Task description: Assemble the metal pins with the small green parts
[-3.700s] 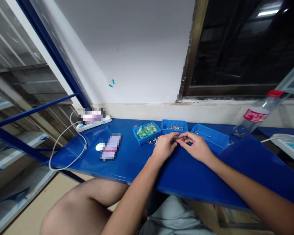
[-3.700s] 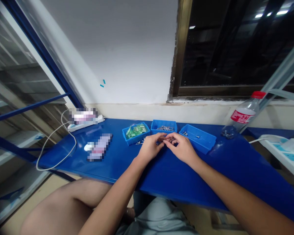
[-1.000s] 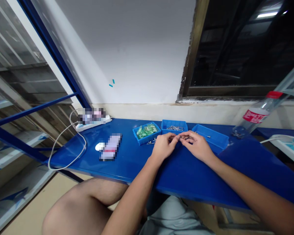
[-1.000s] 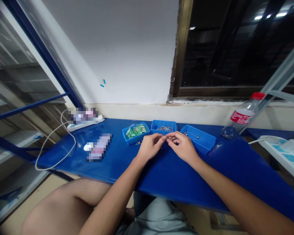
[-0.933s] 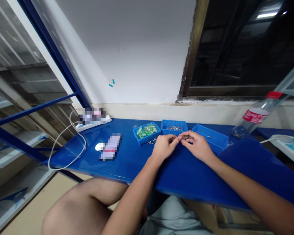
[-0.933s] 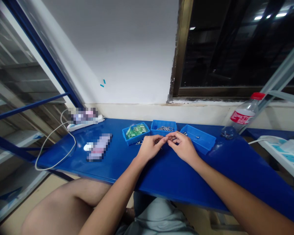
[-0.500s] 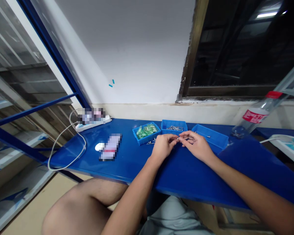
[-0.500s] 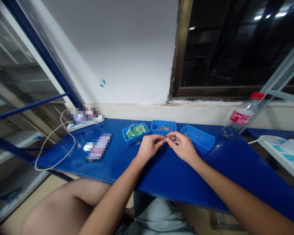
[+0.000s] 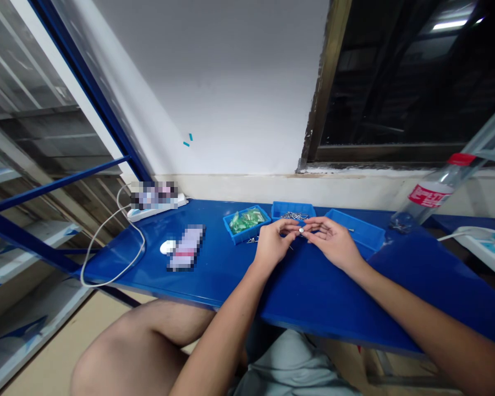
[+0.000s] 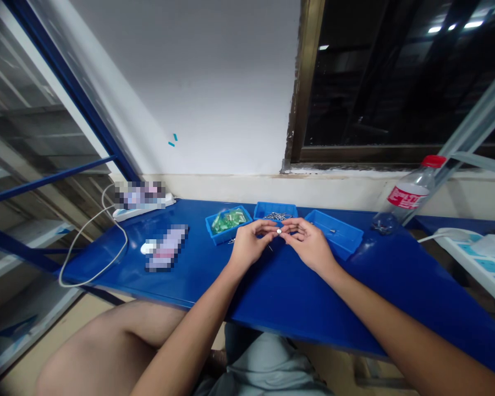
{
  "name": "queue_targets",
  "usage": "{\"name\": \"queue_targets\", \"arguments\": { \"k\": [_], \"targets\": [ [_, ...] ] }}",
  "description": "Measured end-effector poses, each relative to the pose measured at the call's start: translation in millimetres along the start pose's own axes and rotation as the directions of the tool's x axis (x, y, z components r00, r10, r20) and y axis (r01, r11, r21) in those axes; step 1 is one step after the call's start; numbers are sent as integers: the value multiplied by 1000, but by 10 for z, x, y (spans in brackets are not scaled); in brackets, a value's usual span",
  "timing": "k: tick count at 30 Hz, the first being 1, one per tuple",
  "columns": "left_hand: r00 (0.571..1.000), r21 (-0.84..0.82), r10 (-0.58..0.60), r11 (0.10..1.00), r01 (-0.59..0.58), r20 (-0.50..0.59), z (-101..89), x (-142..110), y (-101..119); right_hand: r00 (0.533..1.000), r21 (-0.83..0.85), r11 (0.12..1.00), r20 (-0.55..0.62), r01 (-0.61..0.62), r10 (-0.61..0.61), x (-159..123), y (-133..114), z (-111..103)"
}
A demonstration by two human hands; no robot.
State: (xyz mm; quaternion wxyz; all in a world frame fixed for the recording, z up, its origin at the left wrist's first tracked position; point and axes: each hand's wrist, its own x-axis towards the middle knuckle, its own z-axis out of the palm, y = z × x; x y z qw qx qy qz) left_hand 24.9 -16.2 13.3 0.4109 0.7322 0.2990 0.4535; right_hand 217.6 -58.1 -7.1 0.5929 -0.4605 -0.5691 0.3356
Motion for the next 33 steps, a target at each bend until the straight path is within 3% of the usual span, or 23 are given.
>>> {"name": "queue_targets", "arguments": {
  "k": [9,17,23,29,33],
  "targets": [
    [998,96,54,994,-53,-12,-22,6,81,999,-27,999,-30,37,-37,-13,-67,26],
    [1000,-126,17,992,-17,-1,29,5,-55,998,-22,999,-59,28,-30,-4,-16,33],
    [1000,-155,-2,988,5,21,36,2,-52,997,-33,999,-75,25,-27,-20,-30,53],
    [1000,-136,7,991,-5,16,26,-3,-27,995,-85,993,-39,86,-89,-36,-48,36],
    [1000,-42,30,999,-30,-6,9,-8,-19,984,-226,958,40,177,-172,-45,-83,31]
  ]
}}
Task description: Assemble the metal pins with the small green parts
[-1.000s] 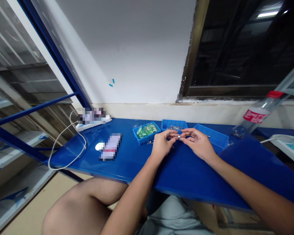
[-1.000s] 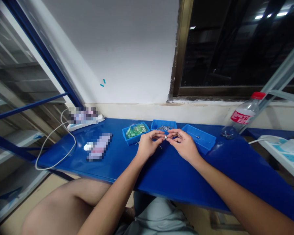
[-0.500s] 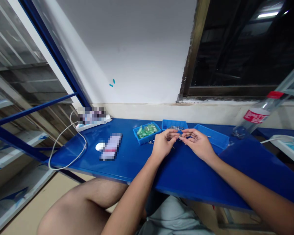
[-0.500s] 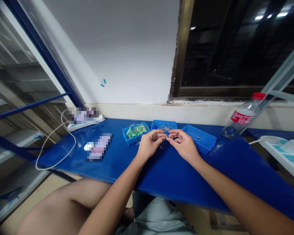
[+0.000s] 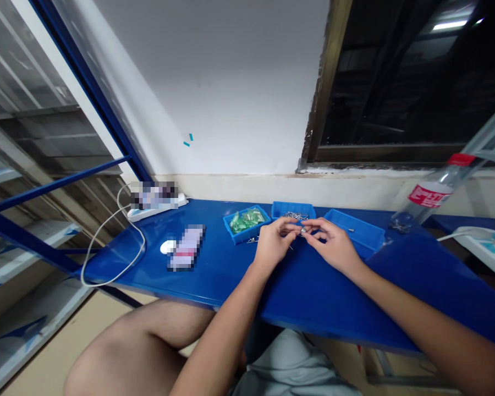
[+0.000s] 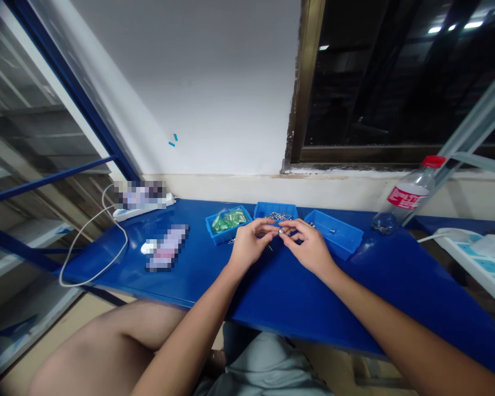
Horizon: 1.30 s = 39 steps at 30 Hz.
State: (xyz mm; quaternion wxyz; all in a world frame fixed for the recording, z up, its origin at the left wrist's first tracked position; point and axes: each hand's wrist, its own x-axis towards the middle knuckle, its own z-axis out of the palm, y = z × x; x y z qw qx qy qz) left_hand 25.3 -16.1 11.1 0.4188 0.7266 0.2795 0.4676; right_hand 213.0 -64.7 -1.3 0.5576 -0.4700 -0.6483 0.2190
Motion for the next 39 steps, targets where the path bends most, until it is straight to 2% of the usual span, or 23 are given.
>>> {"name": "queue_targets", "arguments": {
  "k": [4,6,8,10,13,15,18,22,25,27,31,34,39],
  "targets": [
    [997,191,57,979,-64,44,-19,-5,21,990,-239,961,51,138,-129,11,-58,-33],
    [991,340,82,934,-112,102,-27,-12,31,979,-405,892,49,199,-196,34,-59,-85],
    [981,455,95,875,-165,171,-29,-23,26,969,-580,787,21,211,-245,66,-30,-164],
    [965,510,103,832,-216,240,-26,-33,-1,971,-734,665,-31,138,-236,101,20,-258],
    [947,558,88,789,-256,310,-18,-39,-64,983,-850,522,-32,68,-179,141,102,-372],
    [944,590,55,768,-248,325,-18,-36,-100,992,-882,468,-6,55,-128,154,142,-408],
    [945,615,10,757,-221,328,-30,-25,-123,996,-900,432,16,50,-82,158,179,-413],
    [954,620,-8,762,-189,301,-50,-13,-116,998,-904,426,-1,25,-61,149,211,-407],
    [959,619,6,762,-188,283,-57,-11,-120,994,-893,448,-13,38,-110,147,207,-418],
    [961,618,18,763,-191,276,-58,-12,-133,983,-861,500,1,94,-183,151,169,-417],
    [961,600,39,775,-201,272,-57,-12,-166,953,-680,682,85,269,-292,145,31,-347],
    [967,585,49,788,-192,251,-56,-12,-174,945,-558,765,146,322,-292,109,-25,-239],
    [982,542,63,827,-151,178,-51,-8,-155,922,-433,826,302,361,-244,38,60,-69]
  ]
}}
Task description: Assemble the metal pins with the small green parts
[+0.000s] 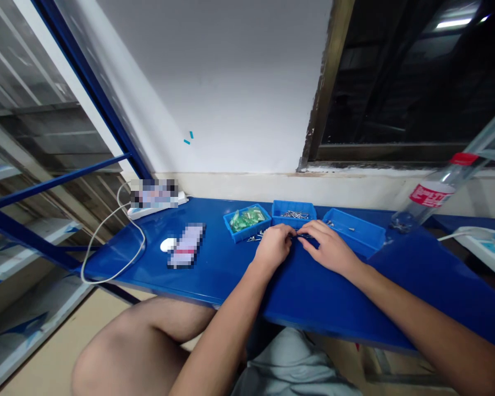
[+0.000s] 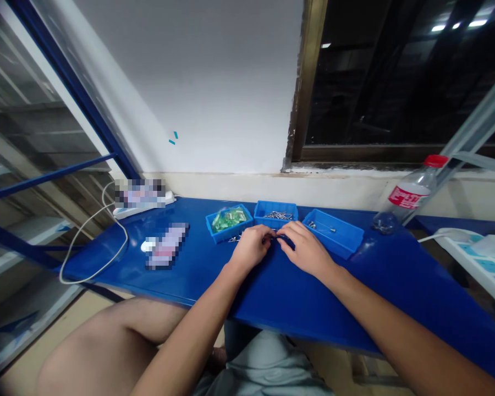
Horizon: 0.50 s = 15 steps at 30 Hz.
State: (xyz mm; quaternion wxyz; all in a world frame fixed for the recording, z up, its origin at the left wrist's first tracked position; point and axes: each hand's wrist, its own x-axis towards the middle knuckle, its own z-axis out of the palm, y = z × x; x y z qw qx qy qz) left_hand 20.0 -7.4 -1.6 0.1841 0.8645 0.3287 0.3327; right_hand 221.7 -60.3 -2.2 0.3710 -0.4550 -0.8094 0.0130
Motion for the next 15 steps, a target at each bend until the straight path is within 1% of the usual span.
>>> {"name": "queue_targets", "arguments": {
  "k": [3,6,8,11,15],
  "targets": [
    [999,-103,-23,995,19,-41,-2,5,18,999,45,998,28,-42,41,-12,16,82],
    [997,-247,-23,969,5,-70,3,1,35,997,71,995,36,-73,70,-13,29,123],
    [997,-311,-25,951,0,-76,11,-5,41,996,94,991,33,-91,89,-16,43,141],
    [997,-322,-42,946,19,-66,19,-10,43,993,114,987,41,-114,110,-21,72,165],
    [997,-251,-45,968,28,-60,1,3,57,993,97,990,71,-98,91,-14,93,172]
  ]
}}
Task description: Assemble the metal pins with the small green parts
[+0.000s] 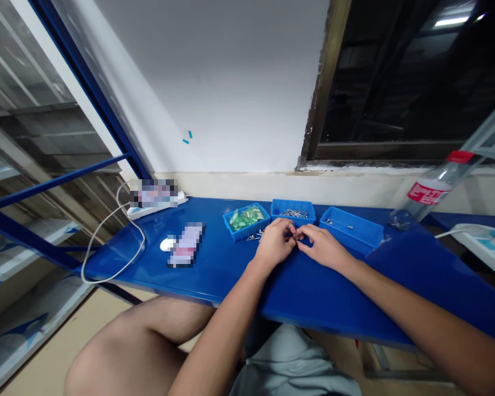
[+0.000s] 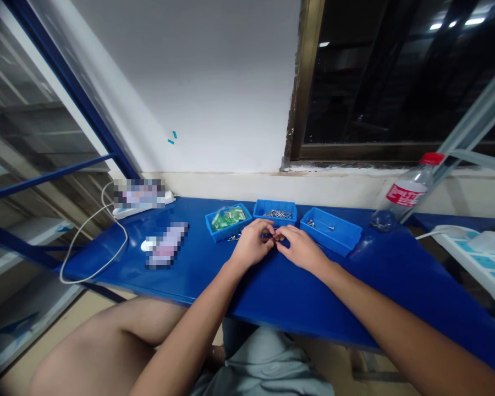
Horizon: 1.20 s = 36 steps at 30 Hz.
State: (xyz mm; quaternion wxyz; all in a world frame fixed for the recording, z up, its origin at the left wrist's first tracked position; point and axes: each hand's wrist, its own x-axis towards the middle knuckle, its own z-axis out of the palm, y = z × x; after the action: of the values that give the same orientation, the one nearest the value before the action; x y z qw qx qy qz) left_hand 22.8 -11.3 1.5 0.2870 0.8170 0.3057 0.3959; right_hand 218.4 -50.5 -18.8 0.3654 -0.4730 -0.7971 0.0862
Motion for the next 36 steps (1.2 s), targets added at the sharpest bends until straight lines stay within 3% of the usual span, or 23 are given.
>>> {"name": "queue_targets", "arguments": {
  "k": [6,9,12,17,21,24,26,36],
  "targets": [
    [995,11,20,1000,-19,-94,-34,38,101,999,-52,998,-40,31,-33,82,-46,-171],
    [994,54,-3,998,9,-107,-75,118,178,997,-20,999,-52,-50,49,170,-54,-301],
    [999,180,1,984,-10,53,-146,273,231,991,13,994,-81,-107,108,268,-38,-351],
    [987,192,52,978,-81,153,-233,489,171,969,156,985,-223,-74,108,309,-23,-187],
    [985,-11,50,999,-49,166,-192,448,10,951,193,980,-289,-58,113,236,-59,-85],
    [995,-298,-1,954,31,99,-132,356,-104,954,132,991,-294,-16,55,185,-99,-96],
    [997,-346,-7,938,32,74,-109,304,-149,958,111,994,-285,-2,33,157,-117,-105],
    [983,-39,179,983,-178,43,-121,197,-112,946,288,941,-216,-175,242,73,-115,-27]
  ]
}}
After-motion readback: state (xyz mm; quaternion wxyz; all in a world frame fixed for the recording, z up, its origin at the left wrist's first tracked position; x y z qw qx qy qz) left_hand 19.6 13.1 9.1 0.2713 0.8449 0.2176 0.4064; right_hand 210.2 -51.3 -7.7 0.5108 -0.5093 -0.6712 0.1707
